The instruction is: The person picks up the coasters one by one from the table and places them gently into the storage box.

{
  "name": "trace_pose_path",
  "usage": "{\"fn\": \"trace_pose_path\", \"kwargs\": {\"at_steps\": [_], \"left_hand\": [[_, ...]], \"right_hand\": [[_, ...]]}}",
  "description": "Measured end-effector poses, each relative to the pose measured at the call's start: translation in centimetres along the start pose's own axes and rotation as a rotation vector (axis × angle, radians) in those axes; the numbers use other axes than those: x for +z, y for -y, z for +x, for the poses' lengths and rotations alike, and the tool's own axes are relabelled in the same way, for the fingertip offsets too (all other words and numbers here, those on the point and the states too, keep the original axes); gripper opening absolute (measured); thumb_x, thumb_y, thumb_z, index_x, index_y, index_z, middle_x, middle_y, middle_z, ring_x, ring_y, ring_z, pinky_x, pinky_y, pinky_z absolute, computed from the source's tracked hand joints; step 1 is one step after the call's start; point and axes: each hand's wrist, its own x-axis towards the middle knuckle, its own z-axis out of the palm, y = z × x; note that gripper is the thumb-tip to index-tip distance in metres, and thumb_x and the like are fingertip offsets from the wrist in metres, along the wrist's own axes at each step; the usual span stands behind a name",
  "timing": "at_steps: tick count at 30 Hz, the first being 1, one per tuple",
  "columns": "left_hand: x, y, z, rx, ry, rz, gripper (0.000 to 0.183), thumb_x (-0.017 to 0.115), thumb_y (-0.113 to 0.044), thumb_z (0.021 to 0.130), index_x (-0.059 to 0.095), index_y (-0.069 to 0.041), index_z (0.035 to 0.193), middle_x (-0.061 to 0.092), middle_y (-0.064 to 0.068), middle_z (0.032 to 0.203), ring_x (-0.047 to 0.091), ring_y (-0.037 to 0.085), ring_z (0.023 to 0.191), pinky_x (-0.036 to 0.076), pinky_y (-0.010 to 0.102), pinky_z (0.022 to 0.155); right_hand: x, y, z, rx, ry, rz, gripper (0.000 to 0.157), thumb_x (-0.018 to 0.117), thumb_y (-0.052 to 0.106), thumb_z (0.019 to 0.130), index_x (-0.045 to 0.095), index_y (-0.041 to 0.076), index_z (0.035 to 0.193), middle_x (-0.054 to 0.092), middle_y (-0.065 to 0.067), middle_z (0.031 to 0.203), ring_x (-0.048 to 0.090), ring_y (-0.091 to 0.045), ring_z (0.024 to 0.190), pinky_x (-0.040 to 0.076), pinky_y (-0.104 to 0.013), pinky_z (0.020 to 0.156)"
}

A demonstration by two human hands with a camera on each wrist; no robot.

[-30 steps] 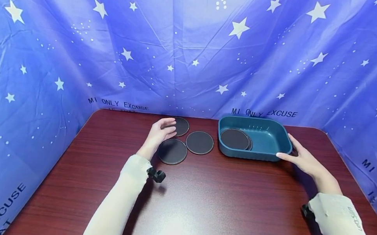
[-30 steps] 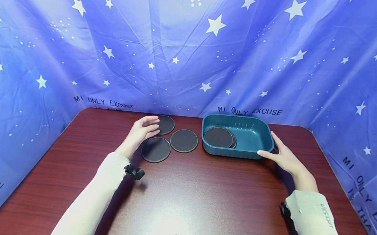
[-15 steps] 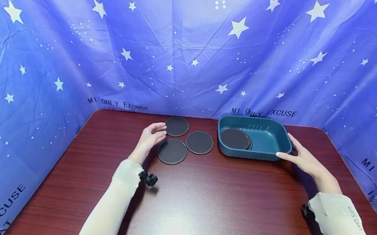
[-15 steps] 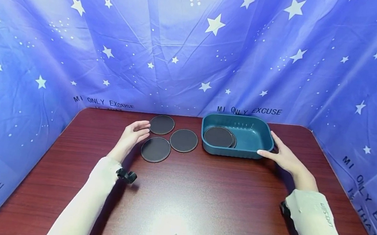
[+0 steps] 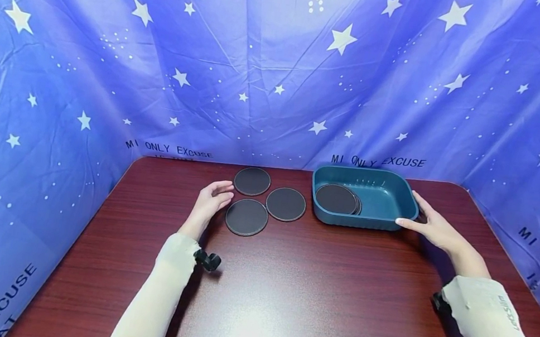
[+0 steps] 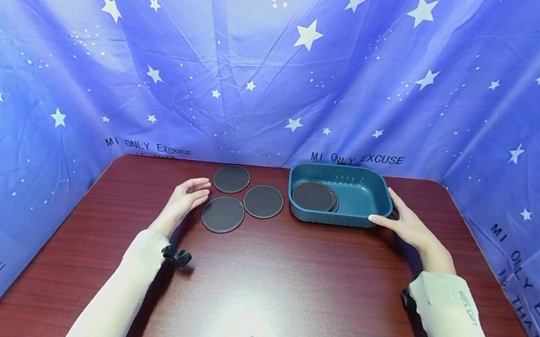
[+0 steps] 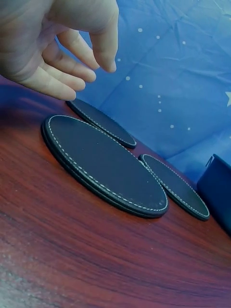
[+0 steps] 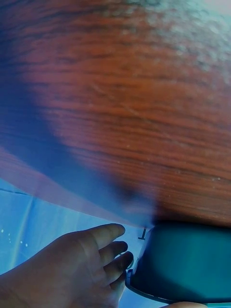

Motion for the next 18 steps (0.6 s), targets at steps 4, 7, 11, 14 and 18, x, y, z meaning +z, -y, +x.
{"fn": "trace_pose_path", "kwargs": {"at_steps": [4, 7, 11, 14, 18], "left_hand": [[-0.2, 0.3, 0.0, -0.008, 0.001, 0.023, 0.046, 0.056, 0.003, 0.097, 0.048, 0.005, 0.142, 0.051, 0.027, 0.144, 0.052, 0.031, 0.13, 0.048, 0.037, 0.111], [-0.4, 0.6, -0.1, -0.028, 0.02, 0.039, 0.046, 0.055, 0.002, 0.098, 0.046, 0.006, 0.143, 0.05, 0.026, 0.146, 0.051, 0.03, 0.131, 0.046, 0.036, 0.112], [-0.6, 0.9, -0.2, -0.05, 0.076, 0.05, 0.048, 0.053, 0.003, 0.098, 0.042, 0.008, 0.144, 0.045, 0.028, 0.149, 0.047, 0.032, 0.135, 0.04, 0.04, 0.118], [-0.8, 1.1, -0.3, -0.046, 0.106, 0.058, 0.049, 0.052, 0.004, 0.098, 0.039, 0.008, 0.145, 0.043, 0.029, 0.151, 0.044, 0.034, 0.138, 0.037, 0.041, 0.12], [-1.1, 1.3, -0.3, -0.04, 0.13, 0.075, 0.055, 0.055, 0.003, 0.097, 0.035, 0.007, 0.148, 0.041, 0.028, 0.152, 0.042, 0.035, 0.141, 0.043, 0.029, 0.115]], "right_hand": [[0.0, 0.0, 0.0, 0.0, -0.003, -0.005, 0.095, 0.063, 0.025, 0.098, -0.008, 0.012, 0.16, 0.009, -0.033, 0.162, 0.028, -0.054, 0.14, 0.028, -0.071, 0.111], [0.0, -0.1, 0.0, 0.0, -0.004, -0.004, 0.095, 0.063, 0.025, 0.098, -0.008, 0.012, 0.16, 0.01, -0.032, 0.162, 0.027, -0.054, 0.141, 0.028, -0.071, 0.111], [0.0, -0.2, 0.1, -0.003, -0.002, 0.003, 0.095, 0.063, 0.025, 0.098, -0.008, 0.013, 0.16, 0.009, -0.031, 0.163, 0.026, -0.054, 0.141, 0.027, -0.071, 0.111], [0.0, -0.2, 0.2, -0.003, -0.001, 0.002, 0.095, 0.063, 0.025, 0.098, -0.008, 0.014, 0.16, 0.009, -0.031, 0.163, 0.026, -0.053, 0.141, 0.028, -0.071, 0.111], [0.0, -0.1, 0.1, 0.003, 0.0, -0.01, 0.094, 0.063, 0.026, 0.099, -0.008, 0.013, 0.16, 0.01, -0.031, 0.163, 0.027, -0.053, 0.142, 0.03, -0.067, 0.112]]}}
